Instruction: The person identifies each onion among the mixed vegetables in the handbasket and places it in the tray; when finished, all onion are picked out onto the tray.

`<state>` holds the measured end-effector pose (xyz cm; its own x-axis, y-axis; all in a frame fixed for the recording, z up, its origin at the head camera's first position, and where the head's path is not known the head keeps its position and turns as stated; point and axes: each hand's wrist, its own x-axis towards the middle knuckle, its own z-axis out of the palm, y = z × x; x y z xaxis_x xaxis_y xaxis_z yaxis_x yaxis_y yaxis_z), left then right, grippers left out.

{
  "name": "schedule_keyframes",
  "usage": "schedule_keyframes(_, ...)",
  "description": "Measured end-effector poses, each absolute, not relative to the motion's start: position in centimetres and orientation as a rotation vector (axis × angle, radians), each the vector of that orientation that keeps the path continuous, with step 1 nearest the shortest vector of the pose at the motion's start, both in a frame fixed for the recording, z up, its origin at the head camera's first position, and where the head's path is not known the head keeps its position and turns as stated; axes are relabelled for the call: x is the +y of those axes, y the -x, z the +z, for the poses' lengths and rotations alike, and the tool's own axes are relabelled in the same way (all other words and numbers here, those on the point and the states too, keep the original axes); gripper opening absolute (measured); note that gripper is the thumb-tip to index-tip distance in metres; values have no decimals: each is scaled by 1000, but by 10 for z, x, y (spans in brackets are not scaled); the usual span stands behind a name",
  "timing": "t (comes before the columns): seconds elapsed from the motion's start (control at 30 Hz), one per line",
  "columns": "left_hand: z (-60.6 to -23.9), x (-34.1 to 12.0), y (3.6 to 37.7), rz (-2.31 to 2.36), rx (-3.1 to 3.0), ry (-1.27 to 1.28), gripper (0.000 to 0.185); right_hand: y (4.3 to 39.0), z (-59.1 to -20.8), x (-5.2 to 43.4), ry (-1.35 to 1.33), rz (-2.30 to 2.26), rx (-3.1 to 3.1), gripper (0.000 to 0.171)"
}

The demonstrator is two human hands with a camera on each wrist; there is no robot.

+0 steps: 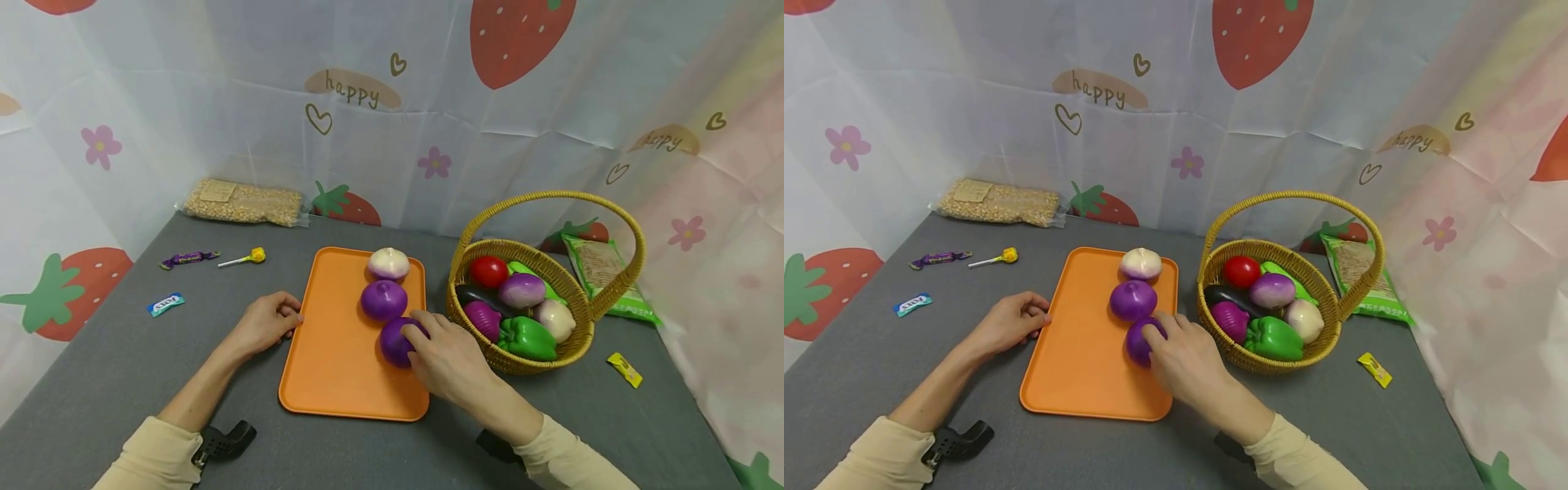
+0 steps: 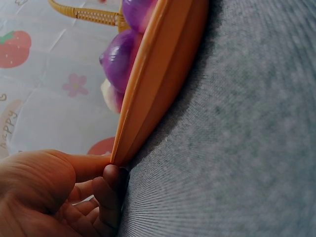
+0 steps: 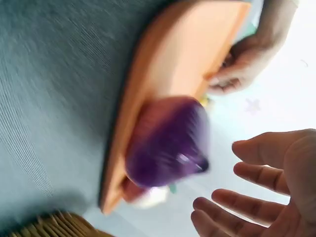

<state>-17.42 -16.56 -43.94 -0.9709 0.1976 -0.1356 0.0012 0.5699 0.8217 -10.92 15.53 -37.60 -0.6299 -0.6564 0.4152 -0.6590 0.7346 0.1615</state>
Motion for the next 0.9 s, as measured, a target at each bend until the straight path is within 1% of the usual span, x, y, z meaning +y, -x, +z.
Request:
schedule_keyframes(0.23,-438,-165,173,1368,2583,-184,26,112,-333,183,-901,96,-2414,16)
schedule_keyframes(0.37,-439,-166,174,1359,2582,-177,27,124,-307,207,-777,43,-2469,13)
schedule_keyframes(0.47,-438,-167,174,1352,2585,-171,27,141,-298,222,-708,-47,-2545,14)
schedule_keyframes(0.57,-438,-168,174,1354,2583,-168,27,162,-296,236,-633,-141,-2705,19)
schedule_keyframes(0.73,-438,-167,173,1363,2585,-164,26,194,-293,257,-414,-249,-3111,38)
schedule_keyframes(0.9,-437,-165,173,1361,2585,-179,27,213,-296,274,-310,-273,-3323,49)
